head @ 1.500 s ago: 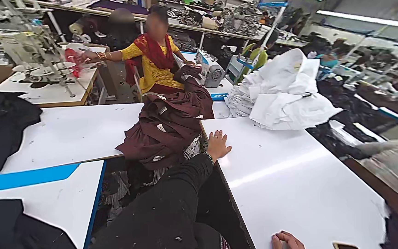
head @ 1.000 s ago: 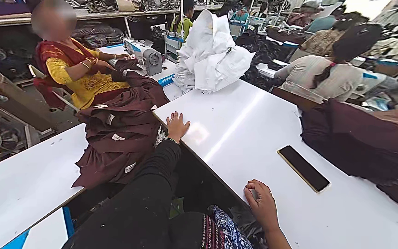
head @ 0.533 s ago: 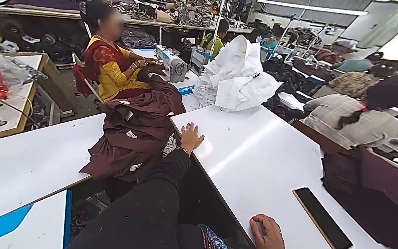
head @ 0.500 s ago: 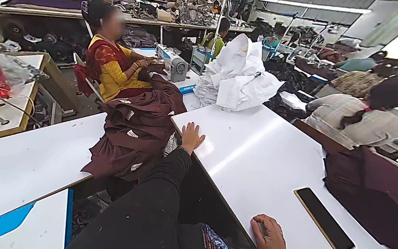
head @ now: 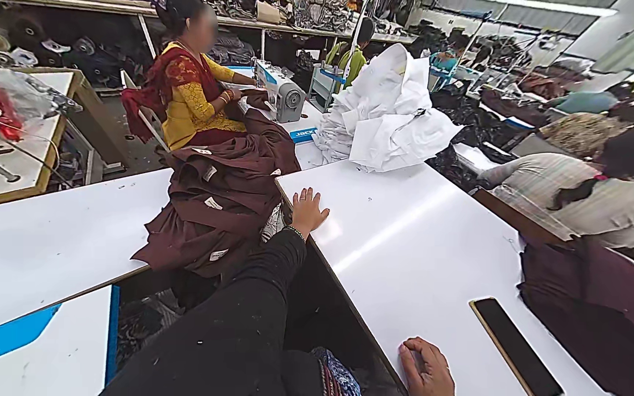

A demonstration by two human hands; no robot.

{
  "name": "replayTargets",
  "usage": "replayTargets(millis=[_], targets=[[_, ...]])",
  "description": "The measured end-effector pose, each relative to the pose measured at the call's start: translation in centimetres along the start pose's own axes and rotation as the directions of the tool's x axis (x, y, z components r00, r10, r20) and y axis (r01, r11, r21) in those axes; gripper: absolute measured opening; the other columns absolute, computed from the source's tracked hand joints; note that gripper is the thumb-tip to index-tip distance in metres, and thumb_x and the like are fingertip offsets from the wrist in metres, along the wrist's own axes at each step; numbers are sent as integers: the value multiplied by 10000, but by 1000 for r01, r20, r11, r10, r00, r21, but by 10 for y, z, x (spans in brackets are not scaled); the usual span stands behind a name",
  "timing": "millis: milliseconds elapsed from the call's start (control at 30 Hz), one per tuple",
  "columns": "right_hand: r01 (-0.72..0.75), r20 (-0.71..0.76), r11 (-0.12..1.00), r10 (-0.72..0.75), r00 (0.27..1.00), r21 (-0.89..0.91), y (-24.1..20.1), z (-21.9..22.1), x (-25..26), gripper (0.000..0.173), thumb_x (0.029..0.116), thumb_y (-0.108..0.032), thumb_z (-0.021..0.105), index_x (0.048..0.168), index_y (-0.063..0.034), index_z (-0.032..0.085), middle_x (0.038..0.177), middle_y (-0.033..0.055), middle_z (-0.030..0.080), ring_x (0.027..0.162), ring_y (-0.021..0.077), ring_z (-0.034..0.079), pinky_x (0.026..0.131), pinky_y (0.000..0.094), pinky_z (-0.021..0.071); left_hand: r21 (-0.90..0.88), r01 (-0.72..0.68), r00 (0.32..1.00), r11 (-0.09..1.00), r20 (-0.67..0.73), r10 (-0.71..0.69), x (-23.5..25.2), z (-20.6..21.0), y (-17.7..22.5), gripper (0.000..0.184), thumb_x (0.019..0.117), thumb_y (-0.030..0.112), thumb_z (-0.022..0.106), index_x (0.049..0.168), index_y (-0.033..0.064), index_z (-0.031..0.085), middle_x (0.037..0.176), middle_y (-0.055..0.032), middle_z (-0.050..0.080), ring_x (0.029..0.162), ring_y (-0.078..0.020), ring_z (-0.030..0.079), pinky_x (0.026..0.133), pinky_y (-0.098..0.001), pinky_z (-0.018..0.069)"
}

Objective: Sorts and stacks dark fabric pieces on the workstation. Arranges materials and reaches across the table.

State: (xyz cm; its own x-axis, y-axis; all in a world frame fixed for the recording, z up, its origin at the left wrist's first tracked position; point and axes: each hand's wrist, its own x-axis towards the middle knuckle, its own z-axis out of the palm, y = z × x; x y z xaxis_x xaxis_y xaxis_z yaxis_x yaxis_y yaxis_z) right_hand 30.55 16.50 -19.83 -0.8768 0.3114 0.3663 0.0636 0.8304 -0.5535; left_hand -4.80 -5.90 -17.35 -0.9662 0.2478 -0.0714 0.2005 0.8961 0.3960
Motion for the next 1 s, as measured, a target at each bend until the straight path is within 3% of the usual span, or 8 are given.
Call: replayTargets(millis=[1000], targets=[[31, 1, 999, -31, 1000, 12, 5, 1, 1, 248, 902, -115, 606, 905, 111, 709, 975, 293, 703, 999, 453, 664, 942, 542, 496, -27, 0, 1000, 1000, 4, 0, 1, 0, -1, 724, 1032, 568, 440, 1596, 122, 362, 1696, -162, 226, 1582, -356, 153, 1244, -634, 74]])
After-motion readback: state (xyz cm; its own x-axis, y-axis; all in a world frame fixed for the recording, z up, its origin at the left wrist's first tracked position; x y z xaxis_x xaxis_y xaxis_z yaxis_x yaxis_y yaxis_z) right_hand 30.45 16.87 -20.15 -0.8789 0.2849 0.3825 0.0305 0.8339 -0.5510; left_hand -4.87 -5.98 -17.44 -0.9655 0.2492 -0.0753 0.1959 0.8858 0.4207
